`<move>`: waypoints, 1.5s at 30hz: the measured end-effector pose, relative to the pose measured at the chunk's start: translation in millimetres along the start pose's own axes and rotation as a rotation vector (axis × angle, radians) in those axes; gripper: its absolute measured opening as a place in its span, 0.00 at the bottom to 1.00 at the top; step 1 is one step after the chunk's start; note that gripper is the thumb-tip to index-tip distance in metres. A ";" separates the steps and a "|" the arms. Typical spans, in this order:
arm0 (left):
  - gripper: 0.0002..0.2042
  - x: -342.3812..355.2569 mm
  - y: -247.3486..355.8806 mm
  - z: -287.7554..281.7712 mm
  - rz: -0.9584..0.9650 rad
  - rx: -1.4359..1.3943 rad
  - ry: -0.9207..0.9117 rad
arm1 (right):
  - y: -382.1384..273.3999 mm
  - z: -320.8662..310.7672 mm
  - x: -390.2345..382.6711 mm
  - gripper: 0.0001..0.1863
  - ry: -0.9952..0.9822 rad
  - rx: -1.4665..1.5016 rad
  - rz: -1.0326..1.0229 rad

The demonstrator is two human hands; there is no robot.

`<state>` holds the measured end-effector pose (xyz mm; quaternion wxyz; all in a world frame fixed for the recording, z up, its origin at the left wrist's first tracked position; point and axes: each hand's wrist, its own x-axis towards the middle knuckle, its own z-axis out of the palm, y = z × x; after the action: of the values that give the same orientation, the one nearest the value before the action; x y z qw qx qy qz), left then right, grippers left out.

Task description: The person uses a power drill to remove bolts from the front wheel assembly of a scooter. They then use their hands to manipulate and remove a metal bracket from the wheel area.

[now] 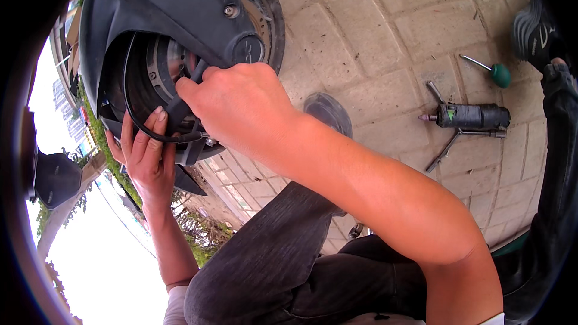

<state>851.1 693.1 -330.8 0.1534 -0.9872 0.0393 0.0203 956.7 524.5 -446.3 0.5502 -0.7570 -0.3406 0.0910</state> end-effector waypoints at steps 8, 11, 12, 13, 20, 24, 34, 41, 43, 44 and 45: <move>0.33 -51.5 26.9 38.8 -0.462 -0.386 0.522 | 3.9 0.9 -1.8 0.08 -0.022 -0.033 0.039; 0.35 -77.7 68.0 50.6 -1.150 -1.166 0.575 | 0.9 4.2 0.7 0.09 -0.013 -0.019 0.037; 0.35 -86.5 72.7 52.6 -1.379 -1.544 0.494 | 0.3 5.3 1.0 0.11 -0.015 -0.033 0.036; 0.35 -92.1 76.6 54.1 -1.593 -1.928 0.384 | -0.1 6.2 1.0 0.13 -0.017 -0.047 0.035; 0.47 -85.9 69.0 62.2 -1.667 -2.304 0.524 | -2.6 11.1 -0.6 0.14 -0.026 -0.071 0.059; 0.48 -75.8 63.2 66.2 -1.543 -2.237 0.482 | -3.1 12.4 -0.4 0.13 -0.022 -0.066 0.075; 0.43 -77.6 71.4 58.7 -1.653 -2.098 0.435 | -6.5 8.9 0.4 0.12 -0.049 -0.028 0.101; 0.40 -78.4 70.6 62.3 -1.577 -2.014 0.346 | -4.1 6.5 3.9 0.12 -0.086 -0.037 0.136; 0.39 -79.7 70.2 62.5 -1.565 -2.004 0.318 | -2.7 6.3 3.1 0.12 -0.096 -0.046 0.140; 0.39 -80.3 70.1 62.7 -1.560 -2.004 0.306 | -2.6 6.4 2.7 0.12 -0.101 -0.051 0.141; 0.39 -80.1 69.6 63.5 -1.552 -2.006 0.294 | -2.4 6.9 3.0 0.12 -0.104 -0.050 0.141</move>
<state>763.8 652.0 -408.0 -0.6904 -0.4264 -0.5614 -0.1625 954.4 532.0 -446.1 0.5050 -0.7867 -0.3169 0.1602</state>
